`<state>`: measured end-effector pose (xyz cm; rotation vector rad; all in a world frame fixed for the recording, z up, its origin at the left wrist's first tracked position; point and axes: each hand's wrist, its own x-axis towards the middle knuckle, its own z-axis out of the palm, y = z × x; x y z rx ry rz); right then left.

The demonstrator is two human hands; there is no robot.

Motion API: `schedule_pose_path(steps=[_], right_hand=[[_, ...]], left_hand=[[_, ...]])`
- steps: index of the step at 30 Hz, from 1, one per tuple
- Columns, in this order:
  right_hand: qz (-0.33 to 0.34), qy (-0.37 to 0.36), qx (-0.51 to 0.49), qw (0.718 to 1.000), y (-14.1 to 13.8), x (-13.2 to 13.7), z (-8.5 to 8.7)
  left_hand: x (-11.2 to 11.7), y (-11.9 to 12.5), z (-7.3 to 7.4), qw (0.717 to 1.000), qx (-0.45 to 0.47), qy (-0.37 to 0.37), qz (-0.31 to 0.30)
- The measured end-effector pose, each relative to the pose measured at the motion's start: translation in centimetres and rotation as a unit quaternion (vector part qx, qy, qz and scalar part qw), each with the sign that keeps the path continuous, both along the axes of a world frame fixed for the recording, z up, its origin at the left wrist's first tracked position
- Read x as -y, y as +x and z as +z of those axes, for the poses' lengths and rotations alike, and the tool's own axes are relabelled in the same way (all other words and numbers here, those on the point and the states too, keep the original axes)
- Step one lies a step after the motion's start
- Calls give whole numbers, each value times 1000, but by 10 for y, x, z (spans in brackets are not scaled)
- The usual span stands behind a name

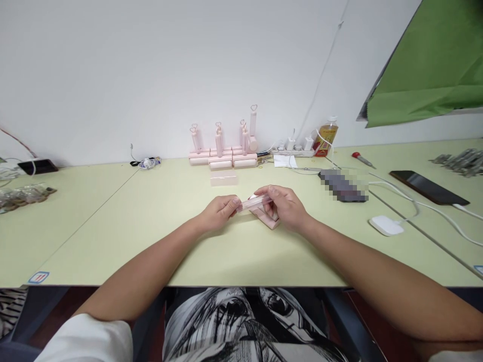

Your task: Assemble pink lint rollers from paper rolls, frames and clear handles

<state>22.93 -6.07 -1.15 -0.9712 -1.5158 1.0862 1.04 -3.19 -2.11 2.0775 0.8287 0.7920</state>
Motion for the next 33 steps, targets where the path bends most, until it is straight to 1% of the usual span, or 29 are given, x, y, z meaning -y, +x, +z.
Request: schedule_pose_path(steps=[3,6,7,9,11,12,13,15,18,23,26,29,33], right_hand=[[13,-10,-17,1000,-1,-1,-3],[19,-8,-31,999,-2,0,-4],[19,-7,-32,999,-3,0,-3],[16,-6,-30,999,-3,1,-3],[16,-7,-27,999,-4,3,-2],[20,-8,-27,999,-5,3,-2],[26,-9,-27,999,-6,4,-2],[47,-8,-27,999,-7,5,-4],[69,9,-10,998,-7,5,-11],[66,46,45,996,-6,2,-21],[50,79,93,991,-7,3,-20],[31,132,143,980,-9,6,-17],[24,187,180,965,-11,9,-13]], left_hand=[[-1,1,1,1000,13,-7,17],[-2,5,1,997,41,-22,66],[-3,6,1,993,58,-40,94],[-5,8,2,977,107,-105,154],[-8,8,4,950,164,-181,197],[-9,8,5,937,189,-209,208],[-11,8,5,927,211,-227,213],[-13,7,7,915,243,-239,215],[-12,7,7,906,270,-246,215],[-9,12,6,896,301,-255,204],[-8,14,6,896,305,-252,203],[-8,14,6,893,314,-244,210],[-9,14,6,886,335,-234,220]])
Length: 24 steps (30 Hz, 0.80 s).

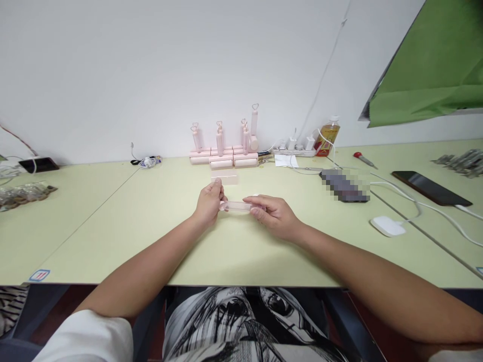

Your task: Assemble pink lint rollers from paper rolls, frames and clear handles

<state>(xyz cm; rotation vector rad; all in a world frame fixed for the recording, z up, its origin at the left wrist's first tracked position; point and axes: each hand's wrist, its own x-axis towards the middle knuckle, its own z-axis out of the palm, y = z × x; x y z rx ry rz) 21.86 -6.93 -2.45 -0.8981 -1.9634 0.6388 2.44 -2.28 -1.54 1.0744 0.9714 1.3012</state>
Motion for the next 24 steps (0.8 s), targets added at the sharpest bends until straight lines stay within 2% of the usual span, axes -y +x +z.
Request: schedule_pose_path(steps=[6,15,24], right_hand=[[5,21,41,999,-2,1,-1],[21,-10,179,984,-7,5,2],[37,10,164,986,-9,9,2]], left_hand=[[1,1,1,999,21,15,30],[1,3,-2,997,16,59,49],[1,2,-3,991,3,99,93]])
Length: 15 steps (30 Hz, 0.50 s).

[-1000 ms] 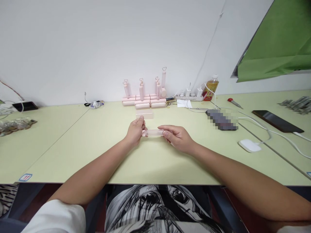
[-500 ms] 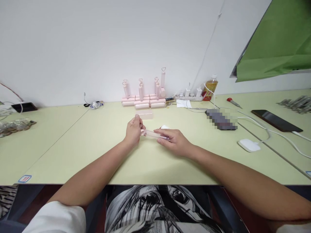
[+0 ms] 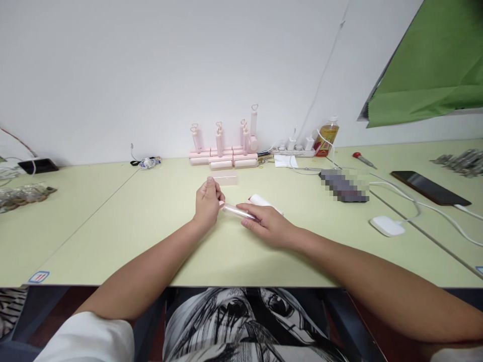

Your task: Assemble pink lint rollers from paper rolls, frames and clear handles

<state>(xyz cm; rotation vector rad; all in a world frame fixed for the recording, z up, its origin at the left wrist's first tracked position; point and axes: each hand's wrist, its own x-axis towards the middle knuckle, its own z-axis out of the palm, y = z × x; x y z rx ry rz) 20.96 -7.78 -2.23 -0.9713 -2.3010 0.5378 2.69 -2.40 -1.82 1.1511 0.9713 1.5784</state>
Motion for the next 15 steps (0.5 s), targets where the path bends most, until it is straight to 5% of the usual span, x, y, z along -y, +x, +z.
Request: schedule_pose_path(steps=[15], right_hand=[[-20,-4,-34,999,5,-3,0]], left_hand=[[-1,-2,-1,1000,-20,15,15]])
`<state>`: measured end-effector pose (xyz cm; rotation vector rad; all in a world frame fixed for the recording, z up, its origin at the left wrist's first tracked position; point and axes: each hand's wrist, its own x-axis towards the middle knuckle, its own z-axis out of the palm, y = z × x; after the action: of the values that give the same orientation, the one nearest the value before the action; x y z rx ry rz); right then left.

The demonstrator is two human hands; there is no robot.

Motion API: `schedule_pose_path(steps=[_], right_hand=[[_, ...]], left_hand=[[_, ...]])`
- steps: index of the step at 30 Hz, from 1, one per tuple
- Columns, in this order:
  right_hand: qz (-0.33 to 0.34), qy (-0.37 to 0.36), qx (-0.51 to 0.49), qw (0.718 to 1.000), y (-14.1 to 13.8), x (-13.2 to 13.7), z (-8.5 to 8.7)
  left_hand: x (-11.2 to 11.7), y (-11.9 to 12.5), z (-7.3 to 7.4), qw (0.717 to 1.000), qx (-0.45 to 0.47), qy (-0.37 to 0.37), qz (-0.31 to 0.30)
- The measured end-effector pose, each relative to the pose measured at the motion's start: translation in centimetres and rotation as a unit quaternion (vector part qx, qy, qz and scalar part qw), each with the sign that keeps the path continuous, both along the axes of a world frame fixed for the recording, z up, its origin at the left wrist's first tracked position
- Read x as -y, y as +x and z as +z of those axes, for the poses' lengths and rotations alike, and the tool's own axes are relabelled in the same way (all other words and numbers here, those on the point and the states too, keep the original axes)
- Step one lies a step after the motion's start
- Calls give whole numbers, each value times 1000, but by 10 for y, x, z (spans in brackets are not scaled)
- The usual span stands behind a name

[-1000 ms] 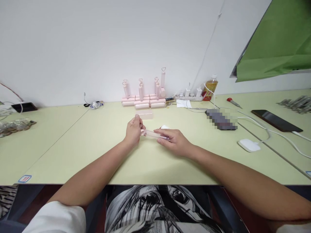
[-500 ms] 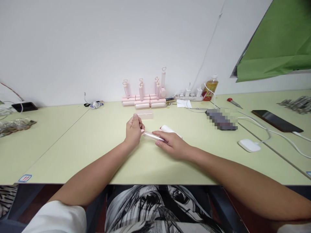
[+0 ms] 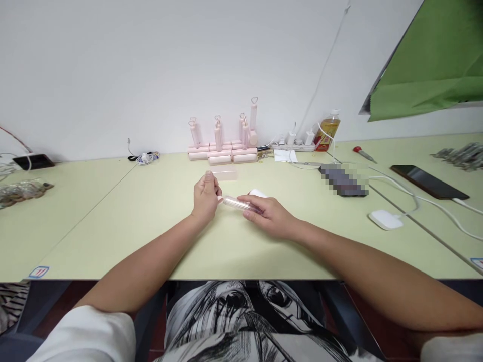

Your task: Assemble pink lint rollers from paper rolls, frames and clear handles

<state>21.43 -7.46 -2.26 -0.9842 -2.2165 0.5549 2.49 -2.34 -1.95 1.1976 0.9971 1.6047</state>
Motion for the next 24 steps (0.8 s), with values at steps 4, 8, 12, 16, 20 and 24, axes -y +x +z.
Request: schedule_pose_path(steps=[4,8,12,16,20,24], right_hand=[[9,-5,5,1000,-1,0,0],[10,6,22,1000,-4,2,0],[-16,12,31,999,-4,2,0],[-49,13,18,999,0,0,0],[-45,9,18,999,3,-3,1],[-19,15,68,997,3,-2,3]], left_hand=[[1,1,-2,1000,-19,4,-8],[5,4,-3,998,-53,25,-22],[6,3,-4,993,-105,25,-40],[3,0,-6,985,-158,15,-72],[2,-5,-7,967,-236,55,-77],[3,-6,-6,949,-295,70,-87]])
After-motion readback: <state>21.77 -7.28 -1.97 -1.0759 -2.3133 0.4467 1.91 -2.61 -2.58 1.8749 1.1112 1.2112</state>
